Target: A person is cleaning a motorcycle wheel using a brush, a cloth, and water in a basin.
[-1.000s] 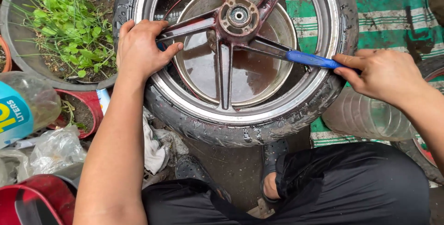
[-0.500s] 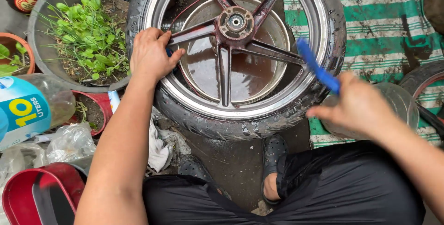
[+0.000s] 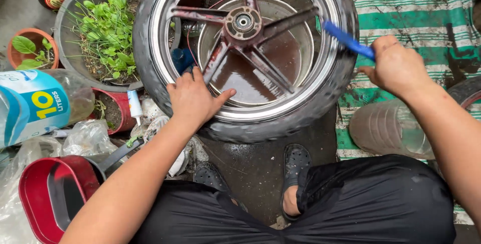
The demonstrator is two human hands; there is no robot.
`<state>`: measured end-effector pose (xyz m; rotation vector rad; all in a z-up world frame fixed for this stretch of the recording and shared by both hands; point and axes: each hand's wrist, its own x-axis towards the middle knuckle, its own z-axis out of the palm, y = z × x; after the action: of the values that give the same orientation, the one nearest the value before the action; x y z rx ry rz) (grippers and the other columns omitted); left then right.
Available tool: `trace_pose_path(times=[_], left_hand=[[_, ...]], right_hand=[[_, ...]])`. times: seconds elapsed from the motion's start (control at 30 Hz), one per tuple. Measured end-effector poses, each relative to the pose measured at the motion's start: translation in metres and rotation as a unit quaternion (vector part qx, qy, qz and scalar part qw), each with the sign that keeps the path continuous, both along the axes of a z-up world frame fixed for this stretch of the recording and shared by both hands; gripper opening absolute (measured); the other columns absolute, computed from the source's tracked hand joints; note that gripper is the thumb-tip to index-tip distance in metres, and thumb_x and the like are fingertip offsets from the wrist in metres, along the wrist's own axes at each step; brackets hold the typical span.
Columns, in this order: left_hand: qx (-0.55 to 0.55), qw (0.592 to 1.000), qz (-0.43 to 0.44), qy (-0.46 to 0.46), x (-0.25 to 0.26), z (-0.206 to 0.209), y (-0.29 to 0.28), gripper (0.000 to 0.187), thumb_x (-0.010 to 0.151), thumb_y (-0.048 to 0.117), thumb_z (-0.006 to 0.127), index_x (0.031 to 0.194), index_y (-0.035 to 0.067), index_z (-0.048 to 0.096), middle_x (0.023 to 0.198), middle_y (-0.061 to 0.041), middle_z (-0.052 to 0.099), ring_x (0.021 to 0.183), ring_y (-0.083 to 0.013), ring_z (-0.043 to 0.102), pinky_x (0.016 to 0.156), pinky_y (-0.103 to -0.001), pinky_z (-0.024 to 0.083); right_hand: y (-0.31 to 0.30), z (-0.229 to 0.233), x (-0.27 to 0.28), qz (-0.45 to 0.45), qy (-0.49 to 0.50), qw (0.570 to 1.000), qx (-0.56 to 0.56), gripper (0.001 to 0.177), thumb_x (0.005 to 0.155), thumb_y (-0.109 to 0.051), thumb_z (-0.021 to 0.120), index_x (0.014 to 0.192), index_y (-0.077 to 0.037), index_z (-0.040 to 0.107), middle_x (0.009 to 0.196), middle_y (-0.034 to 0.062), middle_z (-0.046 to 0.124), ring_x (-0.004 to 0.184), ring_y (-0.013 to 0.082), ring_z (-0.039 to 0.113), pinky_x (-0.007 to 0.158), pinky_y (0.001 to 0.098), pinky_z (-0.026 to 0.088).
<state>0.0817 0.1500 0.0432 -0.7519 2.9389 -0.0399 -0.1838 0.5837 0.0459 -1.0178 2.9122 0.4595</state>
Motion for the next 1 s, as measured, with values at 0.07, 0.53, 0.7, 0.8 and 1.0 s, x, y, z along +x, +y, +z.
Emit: trace_pose_path(times=[0.07, 0.53, 0.7, 0.8, 1.0], left_hand=[[0.121, 0.988, -0.011, -0.096, -0.003, 0.035, 0.015, 0.112, 0.099, 0.097, 0.037, 0.15, 0.001, 0.059, 0.113, -0.02, 0.081, 0.109, -0.0428, 0.077, 0.108, -0.064, 0.049], [0.175, 0.969, -0.165, 0.063, -0.024, -0.017, -0.014, 0.106, 0.097, 0.087, 0.056, 0.17, 0.011, 0.044, 0.161, -0.024, 0.048, 0.154, -0.0514, 0.034, 0.114, -0.066, 0.037], [0.184, 0.965, -0.17, 0.073, -0.025, -0.014, -0.018, 0.103, 0.096, 0.082, 0.064, 0.169, 0.011, 0.046, 0.162, -0.021, 0.05, 0.153, -0.0487, 0.036, 0.113, -0.067, 0.039], [0.195, 0.966, -0.163, 0.041, -0.022, -0.012, -0.016, 0.102, 0.097, 0.085, 0.056, 0.168, 0.012, 0.047, 0.167, -0.024, 0.047, 0.159, -0.0515, 0.032, 0.12, -0.067, 0.034], [0.213, 0.961, -0.169, 0.046, -0.023, -0.012, -0.012, 0.106, 0.093, 0.086, 0.064, 0.166, 0.011, 0.049, 0.166, -0.023, 0.049, 0.159, -0.0523, 0.032, 0.117, -0.068, 0.036]], right_hand=[[-0.021, 0.04, 0.029, -0.093, -0.083, 0.987, -0.105, 0.085, 0.095, -0.045, 0.083, 0.156, 0.002, 0.047, 0.136, 0.0347, 0.065, 0.107, 0.0593, 0.075, 0.085, 0.0699, 0.063], [-0.043, 0.045, 0.028, 0.166, 0.178, 0.966, 0.092, 0.048, 0.112, -0.044, 0.059, 0.158, -0.053, 0.069, 0.101, -0.0144, 0.067, 0.079, 0.0177, 0.079, 0.041, 0.0394, 0.053], [-0.105, 0.003, 0.016, 0.243, 0.211, 0.947, -0.008, 0.067, 0.086, -0.031, 0.069, 0.15, -0.047, 0.078, 0.097, -0.0106, 0.066, 0.078, 0.0194, 0.072, 0.045, 0.0375, 0.05], [-0.074, 0.022, 0.022, 0.23, 0.183, 0.955, 0.04, 0.064, 0.095, -0.03, 0.067, 0.157, -0.048, 0.073, 0.095, -0.0132, 0.063, 0.076, 0.0173, 0.071, 0.045, 0.0365, 0.052], [-0.055, 0.048, 0.028, 0.225, 0.235, 0.934, 0.149, 0.054, 0.105, -0.035, 0.063, 0.156, -0.051, 0.072, 0.086, -0.0152, 0.062, 0.069, 0.0158, 0.072, 0.046, 0.034, 0.044]])
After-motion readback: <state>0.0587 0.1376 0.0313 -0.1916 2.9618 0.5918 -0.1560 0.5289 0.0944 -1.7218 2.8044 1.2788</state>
